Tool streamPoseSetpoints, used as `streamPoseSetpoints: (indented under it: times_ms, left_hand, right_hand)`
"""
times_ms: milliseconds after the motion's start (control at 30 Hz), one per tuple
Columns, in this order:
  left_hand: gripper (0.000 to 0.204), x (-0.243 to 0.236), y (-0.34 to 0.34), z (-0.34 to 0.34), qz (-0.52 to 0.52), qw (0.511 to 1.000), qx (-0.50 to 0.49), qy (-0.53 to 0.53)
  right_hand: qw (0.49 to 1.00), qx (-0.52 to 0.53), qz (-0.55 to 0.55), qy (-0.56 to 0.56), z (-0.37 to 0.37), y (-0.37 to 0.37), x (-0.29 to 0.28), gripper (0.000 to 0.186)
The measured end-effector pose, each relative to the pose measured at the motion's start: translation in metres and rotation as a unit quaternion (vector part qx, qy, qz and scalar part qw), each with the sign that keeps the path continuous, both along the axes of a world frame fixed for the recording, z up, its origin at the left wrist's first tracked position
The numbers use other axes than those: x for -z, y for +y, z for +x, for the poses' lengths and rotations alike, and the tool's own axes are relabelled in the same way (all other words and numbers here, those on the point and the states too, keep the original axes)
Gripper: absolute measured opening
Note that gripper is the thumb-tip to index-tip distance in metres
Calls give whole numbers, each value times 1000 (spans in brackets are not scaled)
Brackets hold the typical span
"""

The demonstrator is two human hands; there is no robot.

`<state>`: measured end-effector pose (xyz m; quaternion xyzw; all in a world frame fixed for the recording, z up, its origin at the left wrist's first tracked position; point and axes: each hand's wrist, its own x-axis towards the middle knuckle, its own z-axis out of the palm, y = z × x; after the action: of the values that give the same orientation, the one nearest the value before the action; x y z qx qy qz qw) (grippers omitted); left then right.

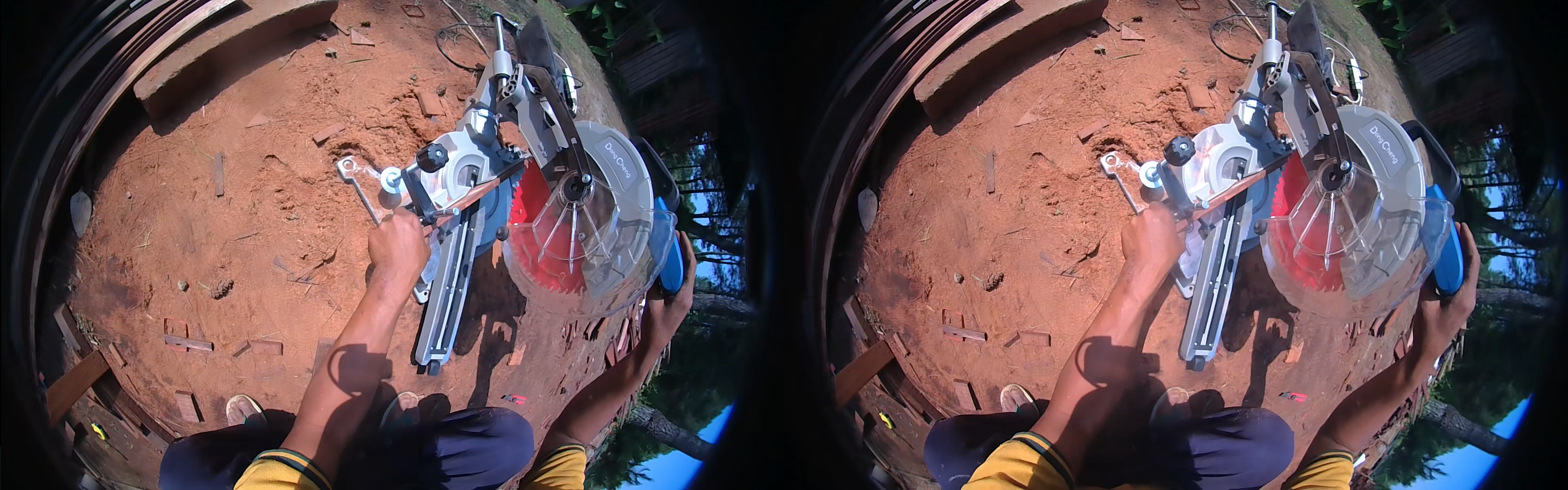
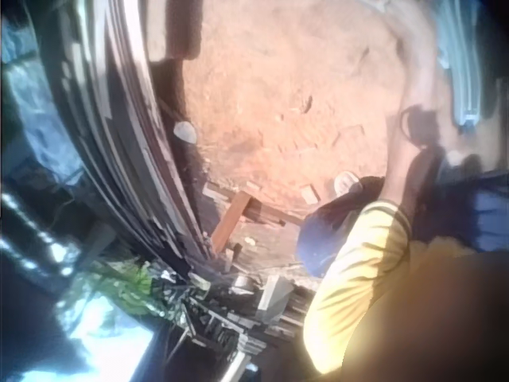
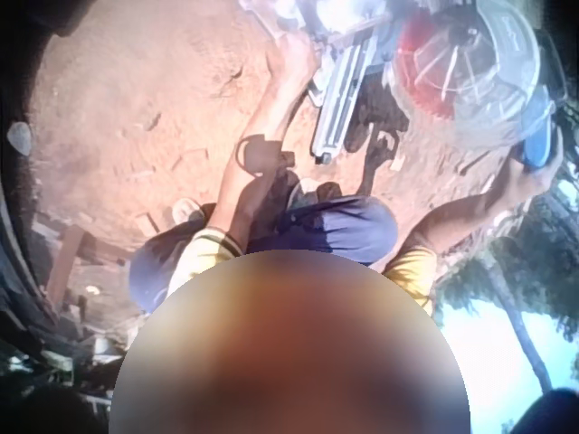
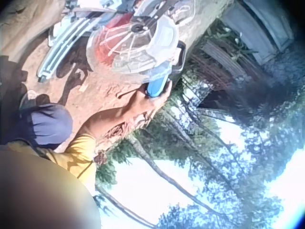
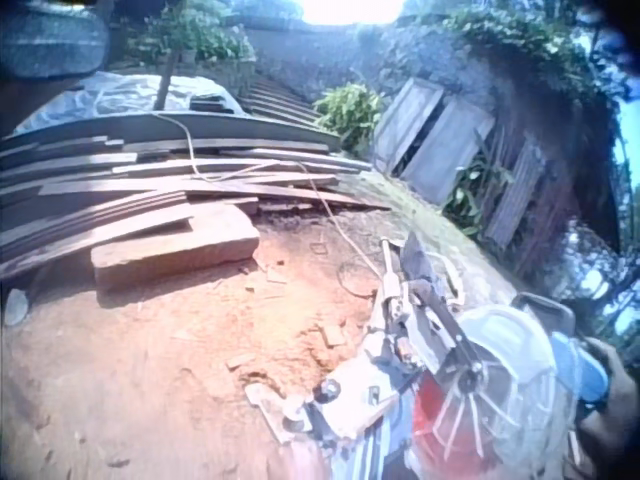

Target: The person sands a thin wooden strip with sandpaper, then positions it on a miter saw and cuts it. The person repeats the positioning and cutting process on the same strip multiple times.

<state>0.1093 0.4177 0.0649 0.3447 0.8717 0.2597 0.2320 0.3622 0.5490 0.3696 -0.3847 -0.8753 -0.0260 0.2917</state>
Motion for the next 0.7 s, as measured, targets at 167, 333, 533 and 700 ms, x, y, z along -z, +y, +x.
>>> streamPoseSetpoints:
  times_ms: [167, 333, 533, 700]
  left_hand:
    - [35, -3, -2, -1, 9, 998, 5, 56]
    - [29, -19, -4, 0, -53, 998, 5, 40]
    - [36, -22, -8, 1, -32, 995, 6, 96]
    - [40, -26, -7, -1, -57, 997, 7, 59]
  right_hand:
    - [999, -40, -3, -20, -5, 25, -28, 69]
    - [993, -105, 7, -59, 5, -11, -39, 68]
    - [961, -229, 132, -82, -9, -83, -47, 59]
    - [953, -274, 95, -87, -50, -109, -33, 54]
